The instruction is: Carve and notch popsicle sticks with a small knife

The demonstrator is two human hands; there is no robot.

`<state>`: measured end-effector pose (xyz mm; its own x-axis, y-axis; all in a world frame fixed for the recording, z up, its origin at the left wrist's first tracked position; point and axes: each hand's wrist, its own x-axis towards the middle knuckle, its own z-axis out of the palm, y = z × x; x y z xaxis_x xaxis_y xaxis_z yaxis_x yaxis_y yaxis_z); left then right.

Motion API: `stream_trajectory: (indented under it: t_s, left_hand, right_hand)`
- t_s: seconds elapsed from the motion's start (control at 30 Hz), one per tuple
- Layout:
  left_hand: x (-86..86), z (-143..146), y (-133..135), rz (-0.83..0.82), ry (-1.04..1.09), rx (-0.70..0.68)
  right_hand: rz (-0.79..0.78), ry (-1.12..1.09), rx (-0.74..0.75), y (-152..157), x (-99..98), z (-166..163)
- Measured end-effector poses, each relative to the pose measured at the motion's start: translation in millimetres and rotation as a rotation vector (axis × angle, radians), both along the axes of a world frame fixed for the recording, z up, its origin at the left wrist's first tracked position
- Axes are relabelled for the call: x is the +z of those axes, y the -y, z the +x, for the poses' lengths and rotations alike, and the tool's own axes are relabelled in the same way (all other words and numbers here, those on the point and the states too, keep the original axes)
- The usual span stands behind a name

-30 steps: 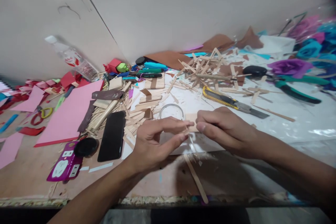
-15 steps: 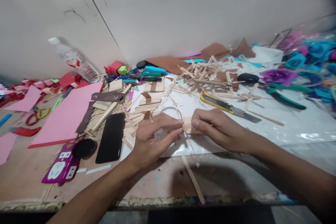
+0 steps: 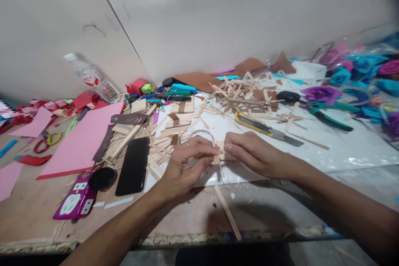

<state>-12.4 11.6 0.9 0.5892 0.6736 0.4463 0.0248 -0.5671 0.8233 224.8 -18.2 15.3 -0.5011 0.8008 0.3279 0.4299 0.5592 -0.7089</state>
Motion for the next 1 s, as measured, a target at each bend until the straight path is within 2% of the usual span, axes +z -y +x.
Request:
stream_trajectory:
  t_s: [0.13,0.27,0.4,0.6,0.7,0.87,1.0]
  left_hand:
    - [0.5,-1.8,-3.2,0.034,0.013,-0.001]
    - [-3.3,-4.9,-8.3,0.018,0.055,0.093]
    - [-1.6,-8.5,-13.0,0.057,0.034,0.134]
    - [1.5,-9.4,-18.3,0.156,-0.112,0.152]
    - [-3.2,-9.1,-22.9,0.182,-0.058,0.190]
    - [-10.5,-9.8,-28.2,0.172,-0.008,0.229]
    - [-12.1,-9.0,-27.1,0.109,-0.040,0.254]
  right_hand:
    - [-0.012,0.014,-0.020,-1.5,-1.9,0.9]
    - [-0.019,0.037,-0.062,-2.6,-2.7,1.5]
    - [0.012,0.047,-0.102,-6.6,-4.8,3.0]
    - [0.098,-0.009,-0.111,-15.6,-15.1,7.8]
    - [0.124,-0.039,-0.129,-18.2,-19.7,8.6]
    - [0.121,-0.102,-0.184,-21.1,-21.8,6.6]
    - [0.058,-0.155,-0.256,-21.7,-18.9,4.0]
